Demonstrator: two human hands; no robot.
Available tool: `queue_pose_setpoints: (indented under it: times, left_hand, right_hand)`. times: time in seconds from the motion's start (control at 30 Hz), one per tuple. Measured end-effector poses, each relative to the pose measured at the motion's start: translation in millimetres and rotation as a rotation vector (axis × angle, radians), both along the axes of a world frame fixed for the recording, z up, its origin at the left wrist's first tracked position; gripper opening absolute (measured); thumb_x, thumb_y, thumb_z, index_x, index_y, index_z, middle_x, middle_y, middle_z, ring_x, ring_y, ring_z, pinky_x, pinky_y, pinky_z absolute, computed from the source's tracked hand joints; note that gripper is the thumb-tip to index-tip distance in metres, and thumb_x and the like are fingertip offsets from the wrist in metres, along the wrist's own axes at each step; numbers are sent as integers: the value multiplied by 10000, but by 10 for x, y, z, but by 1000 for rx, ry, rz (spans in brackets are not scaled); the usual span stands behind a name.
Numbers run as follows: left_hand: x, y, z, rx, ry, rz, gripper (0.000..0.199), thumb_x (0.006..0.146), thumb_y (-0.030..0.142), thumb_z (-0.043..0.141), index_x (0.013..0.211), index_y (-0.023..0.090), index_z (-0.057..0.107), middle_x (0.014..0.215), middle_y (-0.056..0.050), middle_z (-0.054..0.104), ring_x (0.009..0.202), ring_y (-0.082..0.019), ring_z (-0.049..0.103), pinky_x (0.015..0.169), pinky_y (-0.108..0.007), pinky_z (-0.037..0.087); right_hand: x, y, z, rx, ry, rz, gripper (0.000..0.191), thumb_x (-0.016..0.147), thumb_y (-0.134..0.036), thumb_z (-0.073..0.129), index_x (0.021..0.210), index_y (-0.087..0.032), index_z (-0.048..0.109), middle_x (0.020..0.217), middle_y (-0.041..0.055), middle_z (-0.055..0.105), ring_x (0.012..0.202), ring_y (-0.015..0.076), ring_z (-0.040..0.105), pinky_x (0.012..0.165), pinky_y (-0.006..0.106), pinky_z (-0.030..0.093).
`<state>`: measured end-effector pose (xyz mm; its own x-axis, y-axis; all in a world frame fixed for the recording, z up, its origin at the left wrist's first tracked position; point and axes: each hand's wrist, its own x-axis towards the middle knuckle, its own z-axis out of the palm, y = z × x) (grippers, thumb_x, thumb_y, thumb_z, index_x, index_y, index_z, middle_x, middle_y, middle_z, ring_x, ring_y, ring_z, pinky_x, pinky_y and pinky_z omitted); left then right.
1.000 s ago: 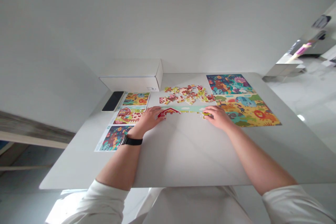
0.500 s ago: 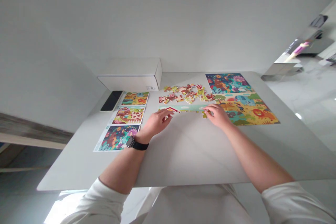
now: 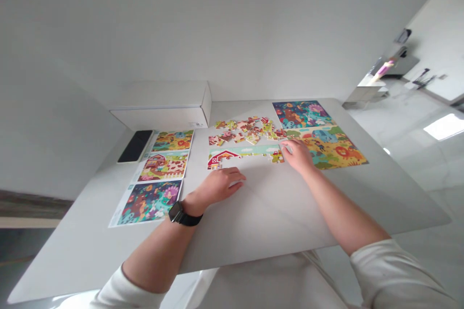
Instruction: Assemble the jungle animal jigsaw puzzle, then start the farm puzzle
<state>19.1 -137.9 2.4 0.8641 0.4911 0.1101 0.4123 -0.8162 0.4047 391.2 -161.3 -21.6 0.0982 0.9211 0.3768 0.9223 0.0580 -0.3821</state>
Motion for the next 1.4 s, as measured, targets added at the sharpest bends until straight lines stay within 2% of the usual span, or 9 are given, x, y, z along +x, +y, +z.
queue_pose_setpoints:
  times: [0.23, 0.43, 0.53, 0.67, 0.83, 0.93, 1.07, 1.23, 1.4]
  left_hand:
    - [6, -15, 13, -2, -3, -17, 305, 1114, 326, 553, 1253, 286, 821, 1208, -76, 812, 1059, -238, 789, 934, -344, 624]
    - [5, 14, -41, 16, -34, -3, 313, 1120, 306, 541, 1259, 276, 820, 1191, -78, 821, 1077, -241, 789, 955, -354, 626]
    - [5, 57, -16, 39, -56, 48, 315, 1116, 292, 540, 1258, 282, 821, 1212, -81, 825, 1107, -253, 787, 979, -390, 634]
    - [-16, 142, 108, 69, -103, 125, 304, 1111, 296, 550, 1244, 306, 823, 1256, -75, 821, 1181, -261, 774, 1021, -420, 638]
    - [39, 359, 334, 91, -171, 256, 303, 1115, 363, 558, 1239, 266, 816, 1285, -89, 813, 1203, -267, 765, 1080, -424, 621]
    - [235, 587, 459, 122, -157, 323, 294, 1079, 355, 607, 1265, 255, 811, 1348, -90, 802, 1353, -311, 702, 1211, -492, 551]
    - [639, 880, 545, 111, -138, 382, 325, 1078, 352, 621, 1327, 246, 802, 1368, -95, 795, 1366, -322, 696, 1222, -483, 538]
    - [996, 1014, 322, 115, -76, 303, 398, 1065, 277, 619, 1432, 214, 760, 1495, -124, 742, 1442, -341, 651, 1268, -510, 493]
    - [1038, 1027, -30, 83, 14, 179, 437, 1078, 407, 646, 1488, 285, 734, 1654, -86, 635, 1533, -327, 584, 1317, -511, 439]
  right_hand:
    - [306, 291, 263, -140, -125, -15, 326, 996, -251, 686, 1291, -262, 825, 1346, 104, 803, 1284, 313, 712, 1171, 465, 541]
    - [371, 833, 513, -401, -130, -54, 344, 976, -227, 746, 1308, -216, 838, 1390, 128, 805, 1296, 310, 741, 1113, 387, 548]
    - [329, 1109, 582, -448, -69, -88, 438, 962, -192, 746, 1396, -223, 800, 1423, 110, 800, 1286, 291, 759, 1070, 347, 556]
    - [230, 1306, 530, -476, -59, -179, 498, 926, -197, 776, 1422, -232, 790, 1362, 113, 827, 1218, 280, 791, 984, 310, 572]
    - [91, 1300, 326, -530, -155, -183, 361, 937, -380, 821, 1261, -226, 857, 1272, 172, 840, 1197, 334, 791, 985, 368, 597]
    - [30, 1280, 248, -506, -180, -158, 359, 959, -479, 814, 1200, -219, 868, 1246, 203, 830, 1175, 349, 788, 1009, 405, 602]
    - [-20, 1284, 213, -447, -190, -120, 322, 1004, -408, 774, 1277, -257, 854, 1267, 163, 827, 1236, 335, 755, 1069, 405, 578]
    - [-61, 1292, 155, -390, -167, -30, 358, 1037, -332, 725, 1376, -276, 826, 1301, 145, 808, 1296, 312, 705, 1147, 398, 530]
    - [-108, 1289, 146, -343, -128, 72, 320, 1046, -266, 694, 1318, -331, 849, 1308, 87, 804, 1238, 257, 729, 1129, 367, 551]
